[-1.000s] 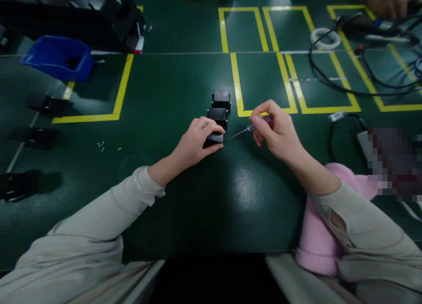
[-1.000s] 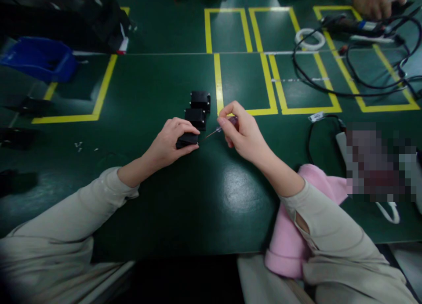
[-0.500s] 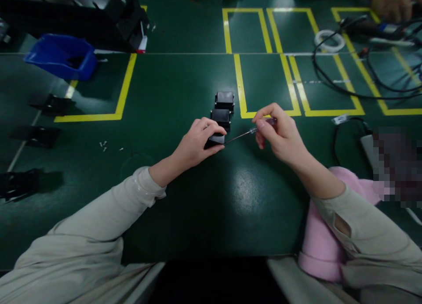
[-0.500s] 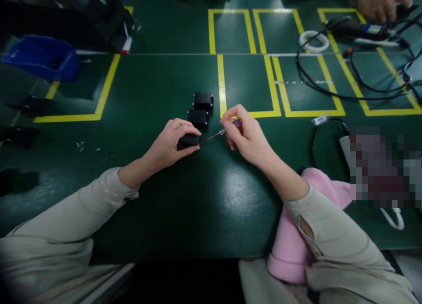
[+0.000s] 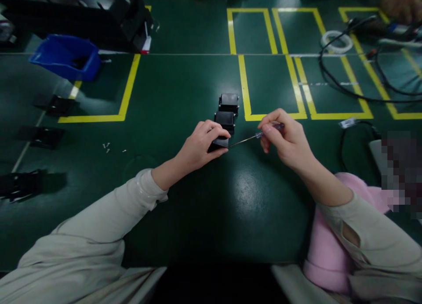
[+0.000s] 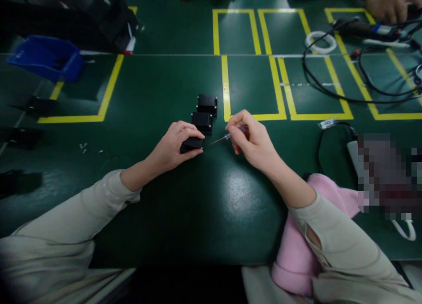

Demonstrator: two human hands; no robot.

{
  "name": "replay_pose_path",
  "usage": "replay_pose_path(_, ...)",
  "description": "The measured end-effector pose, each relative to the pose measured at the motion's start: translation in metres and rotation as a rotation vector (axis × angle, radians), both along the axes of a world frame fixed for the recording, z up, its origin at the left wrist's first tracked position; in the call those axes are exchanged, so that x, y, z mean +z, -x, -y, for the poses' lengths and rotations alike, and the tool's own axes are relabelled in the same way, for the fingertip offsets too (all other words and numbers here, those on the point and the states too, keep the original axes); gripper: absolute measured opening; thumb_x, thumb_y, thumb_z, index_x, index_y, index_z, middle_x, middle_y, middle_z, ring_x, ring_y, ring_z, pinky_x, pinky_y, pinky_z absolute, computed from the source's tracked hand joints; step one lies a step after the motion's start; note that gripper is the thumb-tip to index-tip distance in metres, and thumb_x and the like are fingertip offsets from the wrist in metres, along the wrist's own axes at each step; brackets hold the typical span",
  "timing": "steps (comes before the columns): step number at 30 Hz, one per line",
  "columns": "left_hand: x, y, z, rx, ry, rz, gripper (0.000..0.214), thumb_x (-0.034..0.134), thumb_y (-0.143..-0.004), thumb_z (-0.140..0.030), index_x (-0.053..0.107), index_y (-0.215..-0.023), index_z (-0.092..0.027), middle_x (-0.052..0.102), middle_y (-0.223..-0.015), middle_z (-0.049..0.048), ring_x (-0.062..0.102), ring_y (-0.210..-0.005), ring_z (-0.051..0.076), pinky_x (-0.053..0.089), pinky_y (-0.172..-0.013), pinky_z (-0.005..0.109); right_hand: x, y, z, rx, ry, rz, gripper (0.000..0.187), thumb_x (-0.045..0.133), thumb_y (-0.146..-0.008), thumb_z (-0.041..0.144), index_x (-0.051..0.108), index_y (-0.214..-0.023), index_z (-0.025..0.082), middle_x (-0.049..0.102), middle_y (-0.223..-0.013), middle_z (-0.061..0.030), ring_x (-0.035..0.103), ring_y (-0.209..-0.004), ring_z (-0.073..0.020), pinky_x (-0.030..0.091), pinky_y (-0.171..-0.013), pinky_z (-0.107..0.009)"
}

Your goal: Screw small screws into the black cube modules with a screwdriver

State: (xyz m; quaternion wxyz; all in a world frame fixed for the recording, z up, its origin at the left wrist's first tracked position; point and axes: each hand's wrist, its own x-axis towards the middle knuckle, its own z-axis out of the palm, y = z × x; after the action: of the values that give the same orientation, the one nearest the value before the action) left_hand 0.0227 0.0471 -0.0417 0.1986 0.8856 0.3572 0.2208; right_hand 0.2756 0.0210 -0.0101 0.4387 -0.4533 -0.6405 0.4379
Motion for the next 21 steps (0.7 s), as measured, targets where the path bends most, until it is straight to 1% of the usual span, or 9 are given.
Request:
replay_pose_path(3,0.0003,0.0,0.0003,-0.004,0.002,0.0,0.028,0.067,-0.092,-0.023,0.057,-0.118,-0.022,0.06,-0.122,0.0085,0.054,-0.115,0.027,0.044,-0.098,0.045,-0.001,-0.0003,0.0001,0.003,-0.01,0.01,0.025,0.058,-0.097,0.043,0.054,-0.084,0.022,0.044,-0.05,0.0087,0.046,-0.04,-0.0072,0.035,-0.041,-0.025)
replay_pose_path(5,0.0005,-0.0002,0.0006,-0.005,0.005,0.002,0.029,0.068,-0.091,-0.023,0.058,-0.118,-0.022,0.06,-0.122,0.0086,0.053,-0.115,0.027,0.044,-0.098,0.044,-0.0014,-0.0004,0.0002,0.005,-0.009,0.003,0.025,0.057,-0.098,0.044,0.054,-0.084,0.022,0.043,-0.049,0.0091,0.045,-0.039,-0.0071,0.033,-0.041,-0.025)
replay_pose_path(10,0.0008,-0.0004,0.0005,-0.001,0.003,0.01,0.029,0.069,-0.091,-0.024,0.058,-0.117,-0.021,0.06,-0.121,0.009,0.054,-0.114,0.027,0.044,-0.098,0.044,-0.0002,-0.0003,0.0005,0.022,0.016,-0.026,0.018,0.06,-0.097,0.039,0.053,-0.095,0.023,0.049,-0.054,0.0082,0.051,-0.044,-0.0089,0.038,-0.044,-0.026)
replay_pose_path(12,0.0009,-0.0003,0.0004,0.001,0.009,0.006,0.029,0.069,-0.091,-0.024,0.058,-0.118,-0.021,0.06,-0.122,0.0086,0.054,-0.114,0.027,0.044,-0.098,0.044,-0.0004,-0.0006,0.0004,0.024,0.021,-0.023,0.019,0.059,-0.097,0.04,0.054,-0.092,0.022,0.048,-0.054,0.0079,0.05,-0.044,-0.0088,0.037,-0.044,-0.026)
replay_pose_path(15,0.0011,-0.0002,0.0006,0.003,0.017,0.003,0.029,0.068,-0.091,-0.024,0.058,-0.118,-0.022,0.06,-0.122,0.0085,0.053,-0.114,0.026,0.044,-0.098,0.044,-0.0014,-0.0015,0.0,0.022,0.014,-0.011,0.025,0.057,-0.098,0.043,0.054,-0.084,0.022,0.042,-0.049,0.0091,0.044,-0.04,-0.0072,0.034,-0.042,-0.026)
replay_pose_path(16,0.0011,-0.0002,0.0007,0.003,0.015,0.004,0.029,0.068,-0.092,-0.024,0.058,-0.118,-0.022,0.06,-0.122,0.0085,0.053,-0.114,0.026,0.044,-0.098,0.044,-0.0014,-0.0016,-0.0001,0.026,0.017,0.001,0.025,0.058,-0.097,0.043,0.054,-0.085,0.022,0.042,-0.049,0.0092,0.044,-0.04,-0.0072,0.034,-0.042,-0.026)
replay_pose_path(19,0.0008,-0.0002,0.0008,0.001,0.003,0.011,0.029,0.069,-0.091,-0.024,0.058,-0.118,-0.022,0.06,-0.121,0.0087,0.053,-0.113,0.026,0.044,-0.097,0.043,-0.0005,-0.0016,-0.0001,0.022,0.03,-0.018,0.019,0.059,-0.097,0.041,0.052,-0.094,0.023,0.048,-0.054,0.0085,0.049,-0.043,-0.0087,0.036,-0.043,-0.026)
replay_pose_path(21,0.0004,0.0,0.0007,0.0,-0.004,0.014,0.029,0.069,-0.091,-0.024,0.058,-0.118,-0.021,0.06,-0.121,0.0088,0.054,-0.112,0.026,0.044,-0.096,0.043,0.0001,-0.0013,0.0002,0.029,0.017,0.001,0.019,0.06,-0.097,0.039,0.052,-0.094,0.023,0.05,-0.055,0.0079,0.051,-0.045,-0.0089,0.037,-0.045,-0.026)
